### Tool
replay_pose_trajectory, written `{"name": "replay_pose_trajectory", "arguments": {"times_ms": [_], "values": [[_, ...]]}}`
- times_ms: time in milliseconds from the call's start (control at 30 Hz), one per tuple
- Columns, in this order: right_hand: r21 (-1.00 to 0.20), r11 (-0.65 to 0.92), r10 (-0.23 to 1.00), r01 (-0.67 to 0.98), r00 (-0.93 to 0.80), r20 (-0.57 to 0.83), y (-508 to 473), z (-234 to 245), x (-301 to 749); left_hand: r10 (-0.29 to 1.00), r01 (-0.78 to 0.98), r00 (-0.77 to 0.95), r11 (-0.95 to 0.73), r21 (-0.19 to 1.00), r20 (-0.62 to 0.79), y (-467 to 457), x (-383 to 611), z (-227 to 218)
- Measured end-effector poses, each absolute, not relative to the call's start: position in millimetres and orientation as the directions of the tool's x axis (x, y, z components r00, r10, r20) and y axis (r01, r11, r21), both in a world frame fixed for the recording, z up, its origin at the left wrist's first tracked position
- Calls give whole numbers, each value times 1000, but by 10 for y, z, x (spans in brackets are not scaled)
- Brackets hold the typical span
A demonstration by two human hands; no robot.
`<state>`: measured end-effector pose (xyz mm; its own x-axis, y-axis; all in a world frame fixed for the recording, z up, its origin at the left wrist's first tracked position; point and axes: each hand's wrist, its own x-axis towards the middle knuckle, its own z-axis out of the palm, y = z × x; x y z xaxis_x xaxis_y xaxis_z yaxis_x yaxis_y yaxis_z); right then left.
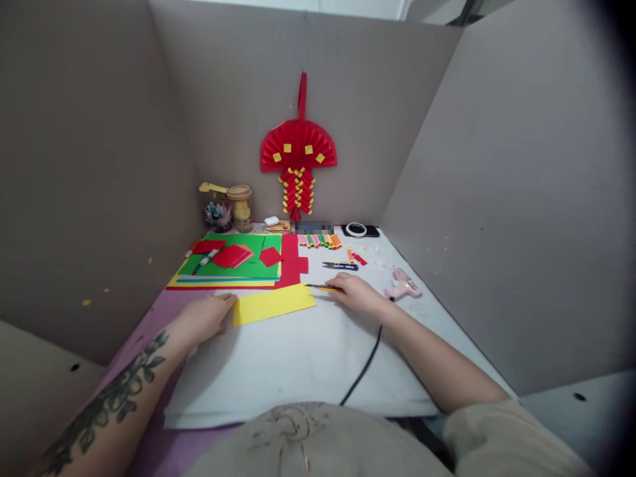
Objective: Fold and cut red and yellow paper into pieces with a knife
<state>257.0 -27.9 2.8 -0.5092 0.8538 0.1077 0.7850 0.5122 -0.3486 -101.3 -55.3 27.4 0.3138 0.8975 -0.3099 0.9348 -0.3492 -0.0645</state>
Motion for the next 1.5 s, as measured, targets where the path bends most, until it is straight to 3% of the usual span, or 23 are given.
{"name": "replay_pose_trajectory", "arguments": {"times_ms": [100,267,467,667,900,1100,1233,1500], "values": [[-303,453,891,839,-440,114,-218,-134,2621,941,939,291,-315,-137,-171,-657,-741,389],[-282,464,885,840,-452,109,-215,-297,2760,763,763,645,-643,60,-23,-570,-163,123],[-263,510,860,819,-492,138,-258,-366,2781,789,780,609,-614,119,78,-462,-53,-318],[-323,519,854,791,-486,184,-283,-317,2690,816,803,578,-570,171,8,-451,-146,-262],[-335,624,781,706,-580,230,-305,-362,2535,836,828,549,-542,146,-12,-493,-213,-159],[-332,628,778,704,-581,239,-279,-391,2568,777,757,629,-620,205,27,-447,-263,-213],[-327,641,766,694,-605,217,-273,-351,2664,733,718,679,-656,232,-30,-396,-251,-263],[-333,660,744,674,-647,166,-309,-285,2712,787,785,611,-586,202,-90,-398,-224,-288]]}}
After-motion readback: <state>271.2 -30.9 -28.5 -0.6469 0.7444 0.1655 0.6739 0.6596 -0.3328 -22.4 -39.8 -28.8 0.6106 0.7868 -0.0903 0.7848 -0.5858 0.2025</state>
